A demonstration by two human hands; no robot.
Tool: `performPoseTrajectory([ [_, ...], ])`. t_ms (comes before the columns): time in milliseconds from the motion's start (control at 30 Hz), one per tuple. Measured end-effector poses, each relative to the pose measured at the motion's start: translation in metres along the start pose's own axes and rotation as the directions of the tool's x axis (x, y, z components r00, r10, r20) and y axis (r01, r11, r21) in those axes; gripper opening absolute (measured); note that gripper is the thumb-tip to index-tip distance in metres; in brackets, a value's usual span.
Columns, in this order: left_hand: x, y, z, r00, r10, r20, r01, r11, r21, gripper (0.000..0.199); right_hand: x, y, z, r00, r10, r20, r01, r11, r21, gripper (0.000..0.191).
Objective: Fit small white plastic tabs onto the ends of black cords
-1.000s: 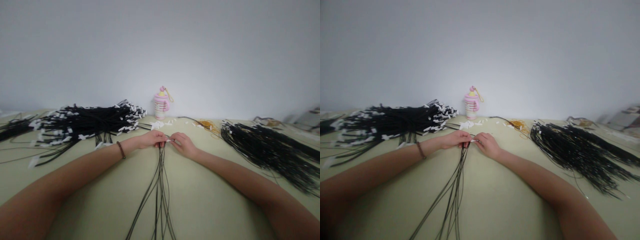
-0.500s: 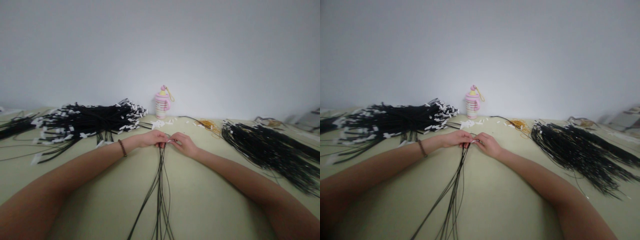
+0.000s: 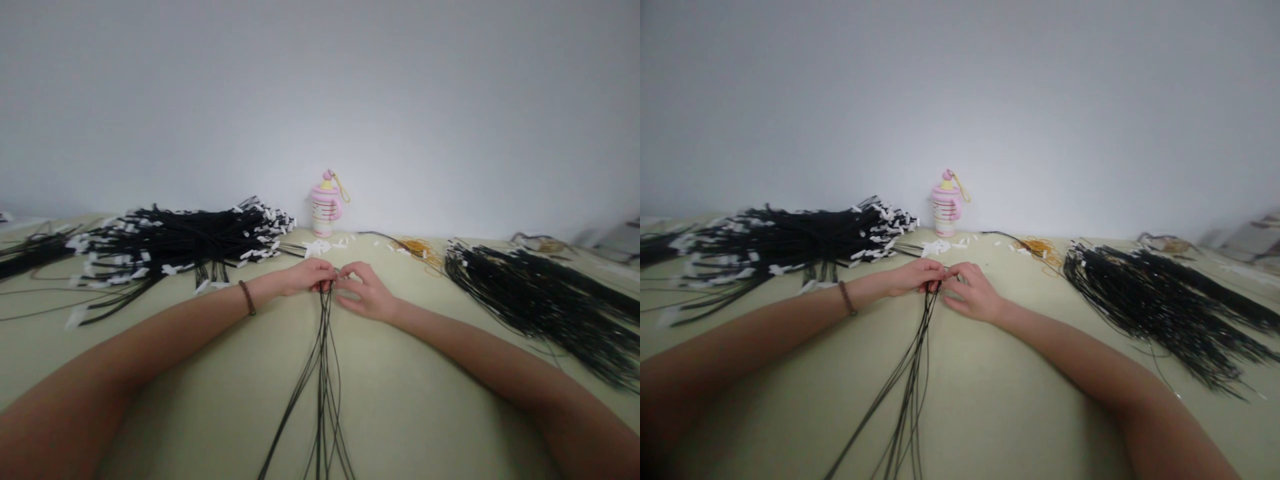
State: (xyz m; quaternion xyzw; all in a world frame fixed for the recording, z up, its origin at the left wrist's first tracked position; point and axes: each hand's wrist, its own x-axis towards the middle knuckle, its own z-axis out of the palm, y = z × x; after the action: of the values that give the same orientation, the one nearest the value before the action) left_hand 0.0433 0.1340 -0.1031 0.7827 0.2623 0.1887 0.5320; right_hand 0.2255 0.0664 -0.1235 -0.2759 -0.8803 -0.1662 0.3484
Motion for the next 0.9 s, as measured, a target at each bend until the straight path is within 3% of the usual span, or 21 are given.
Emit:
performPoseTrajectory([
  [133,0.0,0.0,-0.001,1.0,0.008,0.02,-0.008,1.0,-0.008,0.027,0.001,-0.002,0.001,0.992,-0.124,0.022,0.124,0.992,0.019,0.012],
  [300,0.002,-0.004,-0.001,1.0,0.023,0.009,-0.024,1.0,0.014,0.027,0.003,-0.005,0.0,0.982,-0.18,0.06,0.175,0.982,0.07,0.011],
  [467,0.003,-0.005,0.001,0.999,0.037,-0.031,-0.037,0.999,0.003,0.028,0.005,-0.013,0.001,0.99,-0.109,0.087,0.098,0.987,0.124,0.025],
  [900,0.002,-0.001,0.002,0.999,0.023,-0.027,-0.023,1.0,0.008,0.026,0.004,-0.012,0.001,0.991,-0.062,0.121,0.04,0.984,0.174,0.016],
])
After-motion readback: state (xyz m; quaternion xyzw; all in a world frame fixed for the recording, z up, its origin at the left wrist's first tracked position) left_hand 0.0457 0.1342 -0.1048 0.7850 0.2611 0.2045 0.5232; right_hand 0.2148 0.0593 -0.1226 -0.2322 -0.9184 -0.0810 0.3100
